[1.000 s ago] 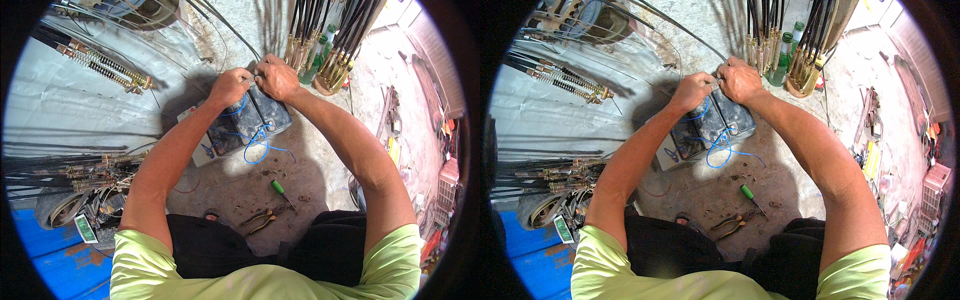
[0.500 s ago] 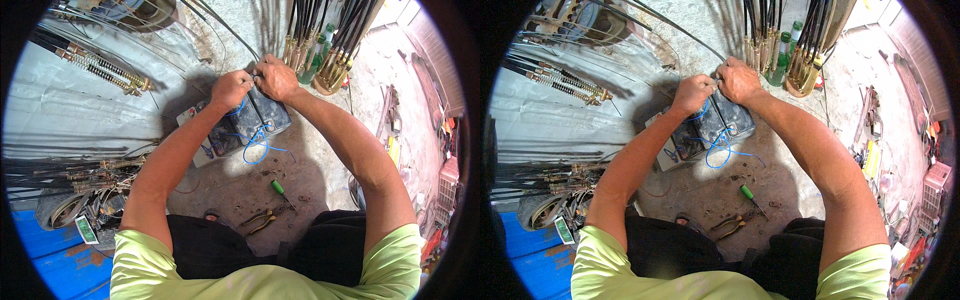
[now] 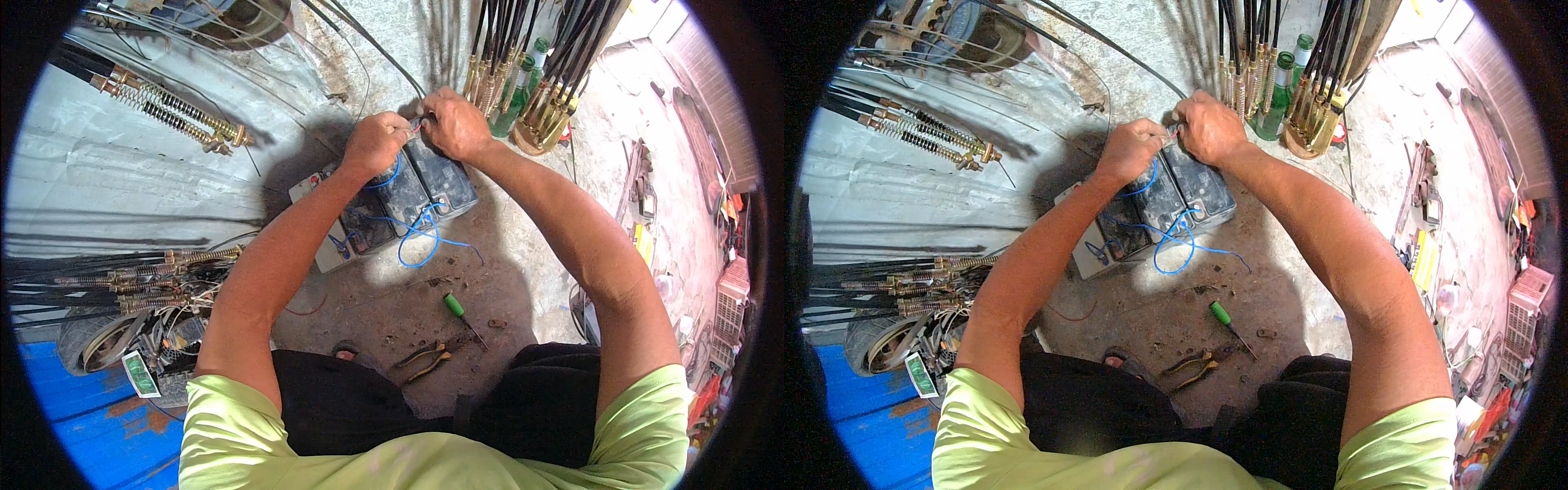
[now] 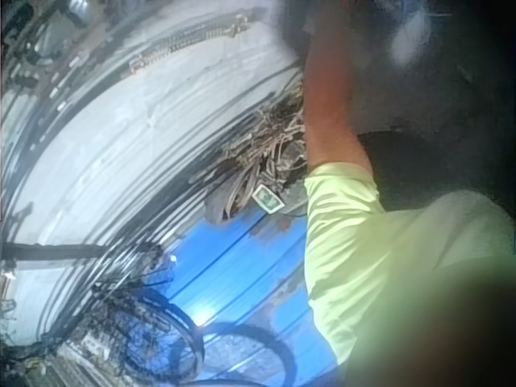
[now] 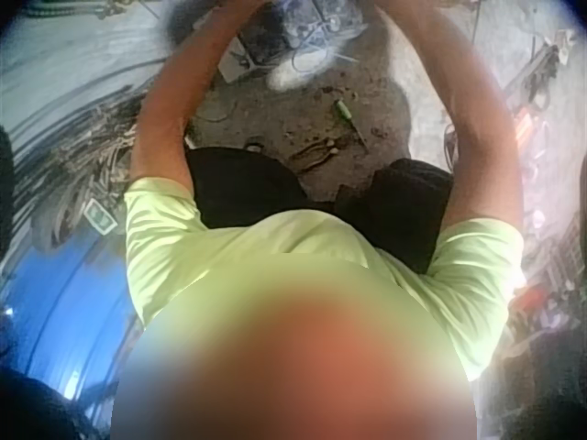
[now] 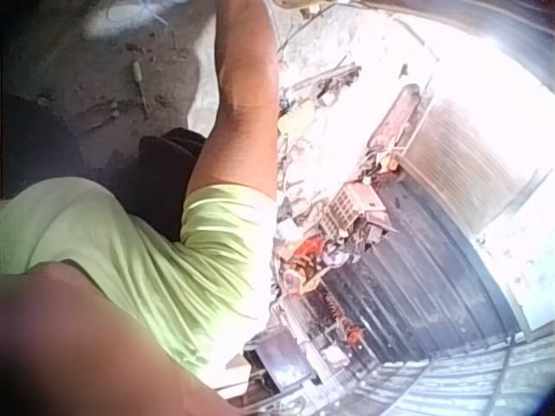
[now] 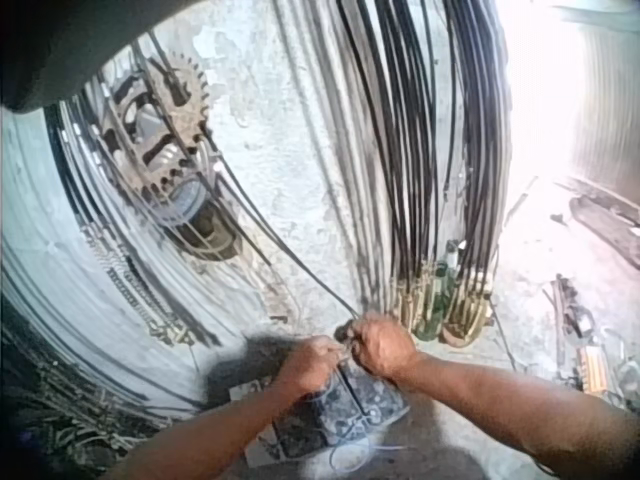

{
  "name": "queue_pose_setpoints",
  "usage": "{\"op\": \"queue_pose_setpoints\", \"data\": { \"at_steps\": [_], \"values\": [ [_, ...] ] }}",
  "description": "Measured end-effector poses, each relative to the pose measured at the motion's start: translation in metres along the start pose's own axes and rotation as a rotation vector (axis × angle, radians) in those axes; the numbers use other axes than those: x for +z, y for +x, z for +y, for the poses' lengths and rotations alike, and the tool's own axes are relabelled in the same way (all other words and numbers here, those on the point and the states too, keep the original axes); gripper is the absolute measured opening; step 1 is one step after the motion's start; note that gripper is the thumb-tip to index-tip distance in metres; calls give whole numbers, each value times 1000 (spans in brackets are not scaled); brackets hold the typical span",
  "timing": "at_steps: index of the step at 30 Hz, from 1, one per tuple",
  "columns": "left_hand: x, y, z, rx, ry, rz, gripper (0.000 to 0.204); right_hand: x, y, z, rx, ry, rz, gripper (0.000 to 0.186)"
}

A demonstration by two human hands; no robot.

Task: The person connects blue wires to the terminals of several batteries using a screwdriver. They tighten the connections and adjust the wires to ensure secure attachment.

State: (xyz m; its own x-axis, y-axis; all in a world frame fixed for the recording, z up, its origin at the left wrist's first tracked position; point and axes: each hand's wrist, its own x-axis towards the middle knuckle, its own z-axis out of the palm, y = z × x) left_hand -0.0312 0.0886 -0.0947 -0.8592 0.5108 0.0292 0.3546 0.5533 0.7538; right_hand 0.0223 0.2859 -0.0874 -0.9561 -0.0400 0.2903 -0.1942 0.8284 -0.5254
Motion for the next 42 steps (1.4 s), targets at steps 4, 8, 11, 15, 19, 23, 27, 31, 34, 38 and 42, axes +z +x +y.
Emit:
{"op": "queue_pose_setpoints", "data": {
  "at_steps": [4,8,11,15,19,23,27,31,34,38,42],
  "values": [
    [-1,2,0,56,-5,-2,19,0,9,7,3,12,47,22],
    [-3,2,4,17,-25,-20,20,-5,9,5,-119,-14,154,20],
    [-5,2,2,63,38,-12,21,-10,4,-4,-232,-48,292,21],
    [-3,5,1,30,61,0,21,-18,-11,-3,-95,-37,-7,26],
    [-2,6,-2,31,53,9,21,-5,-23,3,-121,-39,-23,28],
    [-3,3,10,11,129,-9,21,2,-22,-2,-133,-43,-34,31],
    [0,3,2,79,164,45,21,14,-19,-3,-145,-19,-17,37],
    [5,1,3,61,171,54,22,22,-29,-5,-119,25,69,38],
    [3,4,-8,249,322,55,23,26,-33,-5,-122,65,114,38],
    [5,1,3,31,182,38,21,25,-35,-4,-125,75,105,38],
    [6,6,-12,202,295,51,21,26,-33,-3,-112,64,91,38]
  ]
}}
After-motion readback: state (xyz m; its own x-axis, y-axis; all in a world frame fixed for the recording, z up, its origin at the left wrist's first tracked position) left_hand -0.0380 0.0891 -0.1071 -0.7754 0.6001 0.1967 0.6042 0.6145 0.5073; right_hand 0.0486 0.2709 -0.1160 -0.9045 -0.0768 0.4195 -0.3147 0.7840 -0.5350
